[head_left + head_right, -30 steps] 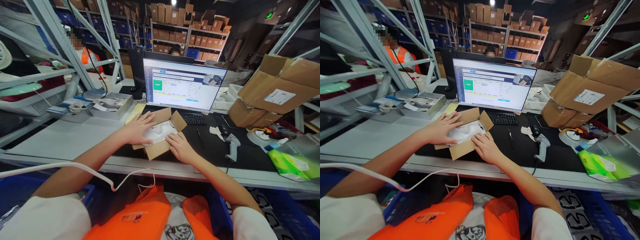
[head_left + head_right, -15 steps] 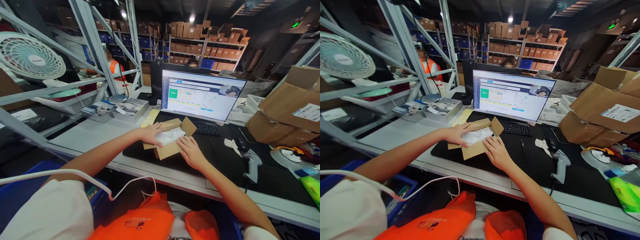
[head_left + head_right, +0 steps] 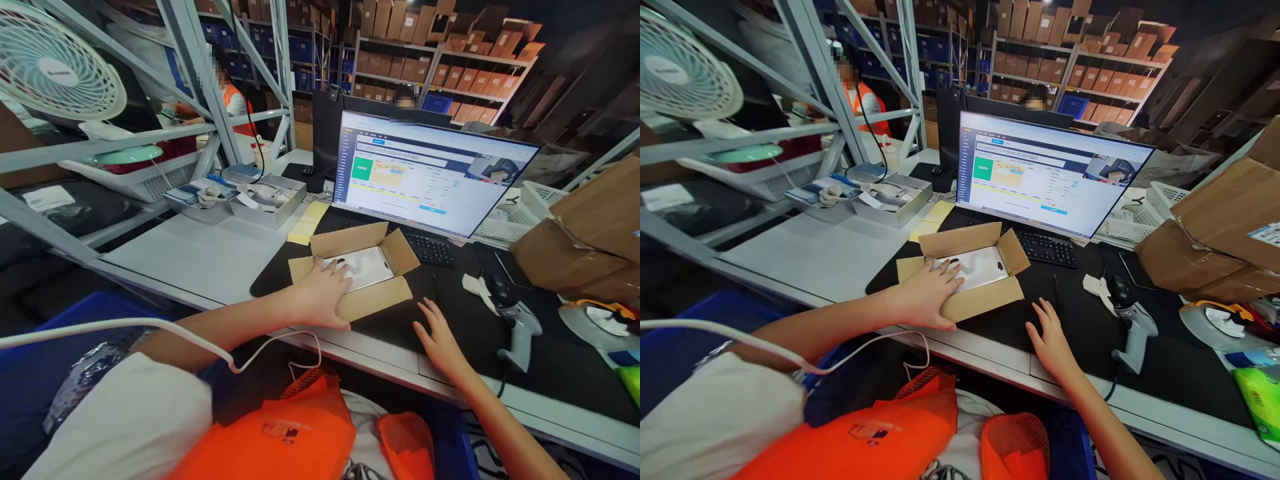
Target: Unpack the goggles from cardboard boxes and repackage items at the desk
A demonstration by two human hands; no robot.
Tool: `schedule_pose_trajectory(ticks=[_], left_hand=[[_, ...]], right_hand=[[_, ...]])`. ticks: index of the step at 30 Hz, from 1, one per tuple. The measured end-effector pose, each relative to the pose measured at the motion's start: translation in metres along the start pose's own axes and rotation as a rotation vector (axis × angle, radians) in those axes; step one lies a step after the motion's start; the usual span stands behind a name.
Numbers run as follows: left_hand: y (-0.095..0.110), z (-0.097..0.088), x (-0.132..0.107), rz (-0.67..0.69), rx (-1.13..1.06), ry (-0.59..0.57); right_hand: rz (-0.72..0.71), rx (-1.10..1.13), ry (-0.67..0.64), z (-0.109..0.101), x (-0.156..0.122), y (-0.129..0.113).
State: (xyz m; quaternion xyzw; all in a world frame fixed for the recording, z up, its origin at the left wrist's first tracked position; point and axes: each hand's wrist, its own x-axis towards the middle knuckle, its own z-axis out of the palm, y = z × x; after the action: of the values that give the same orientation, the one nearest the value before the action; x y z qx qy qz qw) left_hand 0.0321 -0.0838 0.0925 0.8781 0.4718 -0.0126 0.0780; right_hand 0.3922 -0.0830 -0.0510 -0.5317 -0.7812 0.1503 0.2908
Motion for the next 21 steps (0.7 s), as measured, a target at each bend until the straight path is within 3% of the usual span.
schedule_pose_trajectory(ticks=[5, 9, 12, 17, 21], left_hand=[[0.013, 0.003, 0.009, -0.082, 0.058, -0.009], [0.019, 0.008, 0.016, -0.130, 0.095, 0.090], [0.013, 0.010, 0.010, -0.146, 0.050, 0.189], [-0.007, -0.003, -0.006, -0.296, -0.250, 0.352], [-0.015, -0.012, -0.009, -0.194, -0.293, 0.363]], right_hand=[[0.076, 0.060, -0.144, 0.010, 0.001, 0.002], [0.087, 0.123, -0.198, 0.009, 0.004, -0.014], [0.126, 0.209, -0.209, 0.008, 0.003, -0.021], [0.191, 0.361, -0.138, 0.012, 0.005, -0.029], [0.172, 0.394, -0.143, 0.014, 0.011, -0.044]])
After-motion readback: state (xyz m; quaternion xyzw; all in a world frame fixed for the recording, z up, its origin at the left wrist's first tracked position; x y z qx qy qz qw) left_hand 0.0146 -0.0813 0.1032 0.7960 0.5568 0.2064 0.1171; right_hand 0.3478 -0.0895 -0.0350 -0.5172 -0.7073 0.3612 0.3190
